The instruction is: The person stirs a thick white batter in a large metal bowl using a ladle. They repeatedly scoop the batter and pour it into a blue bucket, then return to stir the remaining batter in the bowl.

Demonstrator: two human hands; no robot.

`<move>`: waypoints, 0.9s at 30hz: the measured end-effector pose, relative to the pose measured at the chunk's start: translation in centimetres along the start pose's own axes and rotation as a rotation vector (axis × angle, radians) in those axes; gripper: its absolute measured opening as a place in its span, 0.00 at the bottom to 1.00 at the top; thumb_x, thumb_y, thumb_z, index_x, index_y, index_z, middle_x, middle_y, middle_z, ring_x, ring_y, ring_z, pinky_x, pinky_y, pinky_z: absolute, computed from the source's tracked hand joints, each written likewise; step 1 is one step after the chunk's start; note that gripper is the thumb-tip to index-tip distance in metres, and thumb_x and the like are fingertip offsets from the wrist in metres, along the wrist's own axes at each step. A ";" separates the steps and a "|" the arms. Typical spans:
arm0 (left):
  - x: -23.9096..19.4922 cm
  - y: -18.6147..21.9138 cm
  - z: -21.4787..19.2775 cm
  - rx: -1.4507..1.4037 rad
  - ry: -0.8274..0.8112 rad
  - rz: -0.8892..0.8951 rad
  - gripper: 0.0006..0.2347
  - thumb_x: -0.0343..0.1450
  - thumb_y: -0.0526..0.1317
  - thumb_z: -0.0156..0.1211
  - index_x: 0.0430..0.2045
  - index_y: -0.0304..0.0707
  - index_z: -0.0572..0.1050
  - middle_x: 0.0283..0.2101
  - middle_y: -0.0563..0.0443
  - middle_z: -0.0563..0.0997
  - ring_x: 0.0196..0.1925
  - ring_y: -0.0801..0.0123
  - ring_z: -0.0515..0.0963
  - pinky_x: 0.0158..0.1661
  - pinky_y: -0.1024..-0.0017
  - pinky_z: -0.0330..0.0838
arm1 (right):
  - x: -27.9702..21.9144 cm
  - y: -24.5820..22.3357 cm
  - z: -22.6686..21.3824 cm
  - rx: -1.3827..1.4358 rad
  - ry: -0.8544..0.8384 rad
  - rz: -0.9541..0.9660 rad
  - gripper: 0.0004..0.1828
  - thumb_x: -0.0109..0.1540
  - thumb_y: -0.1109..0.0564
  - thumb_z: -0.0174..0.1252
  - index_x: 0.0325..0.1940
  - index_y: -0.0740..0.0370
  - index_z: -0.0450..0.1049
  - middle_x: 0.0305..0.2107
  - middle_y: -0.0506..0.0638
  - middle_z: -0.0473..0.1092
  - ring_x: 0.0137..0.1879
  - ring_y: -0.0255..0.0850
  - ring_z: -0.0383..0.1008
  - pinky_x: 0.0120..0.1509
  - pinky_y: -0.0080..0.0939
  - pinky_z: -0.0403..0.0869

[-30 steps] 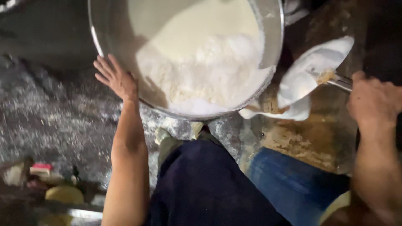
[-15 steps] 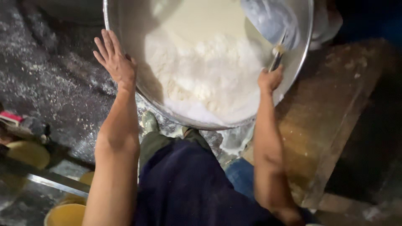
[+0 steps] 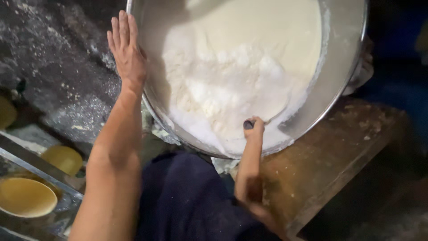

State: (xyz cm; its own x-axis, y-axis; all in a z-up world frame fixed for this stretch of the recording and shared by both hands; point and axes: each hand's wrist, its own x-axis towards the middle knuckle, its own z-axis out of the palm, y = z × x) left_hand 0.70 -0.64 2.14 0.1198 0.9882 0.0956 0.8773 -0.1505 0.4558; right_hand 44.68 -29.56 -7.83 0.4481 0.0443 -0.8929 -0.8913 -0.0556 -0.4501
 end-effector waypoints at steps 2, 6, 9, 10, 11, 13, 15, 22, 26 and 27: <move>0.0 0.1 0.0 0.016 0.013 0.006 0.33 0.71 0.22 0.53 0.77 0.33 0.55 0.81 0.41 0.55 0.82 0.45 0.50 0.77 0.46 0.44 | -0.3 0.2 -0.7 0.033 -0.016 0.071 0.09 0.58 0.68 0.55 0.28 0.58 0.64 0.18 0.47 0.62 0.22 0.40 0.65 0.29 0.38 0.72; 0.3 0.5 -0.2 0.024 0.024 -0.006 0.32 0.73 0.22 0.53 0.76 0.33 0.56 0.81 0.41 0.56 0.82 0.46 0.52 0.76 0.46 0.46 | -0.7 0.3 -0.8 0.023 -0.031 0.151 0.09 0.57 0.67 0.55 0.29 0.57 0.64 0.18 0.47 0.63 0.23 0.39 0.66 0.29 0.37 0.73; 0.3 0.6 0.0 -0.039 0.018 -0.014 0.33 0.70 0.24 0.54 0.75 0.30 0.57 0.78 0.37 0.57 0.80 0.43 0.53 0.74 0.44 0.46 | -0.7 0.4 0.0 -0.051 -0.058 0.129 0.08 0.57 0.67 0.56 0.30 0.57 0.65 0.18 0.47 0.62 0.23 0.38 0.66 0.29 0.37 0.73; 0.1 0.6 0.1 -0.076 0.019 -0.018 0.34 0.67 0.24 0.54 0.75 0.30 0.58 0.77 0.36 0.58 0.79 0.42 0.53 0.73 0.44 0.47 | -0.7 0.5 0.3 -0.082 -0.073 0.108 0.08 0.57 0.67 0.56 0.31 0.57 0.66 0.18 0.47 0.62 0.23 0.38 0.66 0.29 0.37 0.73; 0.0 0.6 0.1 -0.059 0.021 -0.014 0.34 0.68 0.24 0.55 0.76 0.31 0.58 0.78 0.37 0.58 0.79 0.43 0.53 0.74 0.44 0.47 | -0.8 0.6 0.5 -0.104 -0.056 0.111 0.07 0.57 0.67 0.56 0.31 0.58 0.66 0.19 0.47 0.63 0.23 0.38 0.66 0.28 0.37 0.73; 0.1 0.6 0.3 -0.029 0.035 -0.009 0.34 0.70 0.24 0.55 0.78 0.34 0.58 0.80 0.40 0.58 0.81 0.45 0.53 0.76 0.46 0.47 | -0.7 0.3 2.1 -0.152 -0.032 0.110 0.04 0.57 0.66 0.55 0.32 0.60 0.67 0.19 0.48 0.63 0.24 0.39 0.67 0.28 0.38 0.73; 0.1 1.0 0.3 0.061 0.044 -0.007 0.34 0.71 0.25 0.57 0.77 0.34 0.57 0.79 0.42 0.57 0.83 0.47 0.53 0.77 0.48 0.47 | -0.5 -0.2 4.0 -0.253 -0.067 0.032 0.06 0.58 0.65 0.54 0.32 0.58 0.65 0.19 0.49 0.63 0.24 0.40 0.67 0.28 0.41 0.72; 0.7 2.5 -1.3 -0.120 0.020 -0.060 0.38 0.61 0.28 0.57 0.72 0.30 0.57 0.75 0.37 0.57 0.77 0.43 0.54 0.71 0.43 0.47 | -1.0 -1.0 12.3 -0.507 -0.198 -0.059 0.07 0.58 0.64 0.56 0.34 0.61 0.64 0.21 0.52 0.64 0.23 0.43 0.67 0.26 0.45 0.72; 0.9 2.6 -1.7 -0.057 0.070 -0.034 0.36 0.65 0.27 0.58 0.75 0.34 0.58 0.78 0.41 0.57 0.79 0.46 0.54 0.73 0.45 0.48 | -0.9 -0.5 16.7 -0.717 -0.170 -0.207 0.05 0.59 0.63 0.56 0.34 0.65 0.67 0.22 0.53 0.67 0.25 0.44 0.69 0.27 0.47 0.72; 0.9 2.7 -1.7 -0.075 0.067 -0.040 0.36 0.65 0.27 0.57 0.74 0.34 0.58 0.78 0.42 0.57 0.79 0.46 0.54 0.73 0.45 0.48 | -0.8 -0.1 17.6 -0.795 -0.172 -0.250 0.05 0.58 0.63 0.56 0.34 0.67 0.68 0.22 0.53 0.68 0.25 0.44 0.70 0.27 0.47 0.73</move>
State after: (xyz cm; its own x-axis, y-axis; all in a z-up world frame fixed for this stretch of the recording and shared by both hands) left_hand 2.44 -0.19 4.94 0.0514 0.9897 0.1338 0.8431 -0.1149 0.5254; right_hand 43.16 -12.02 -6.77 0.5516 0.2959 -0.7799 -0.4245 -0.7052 -0.5678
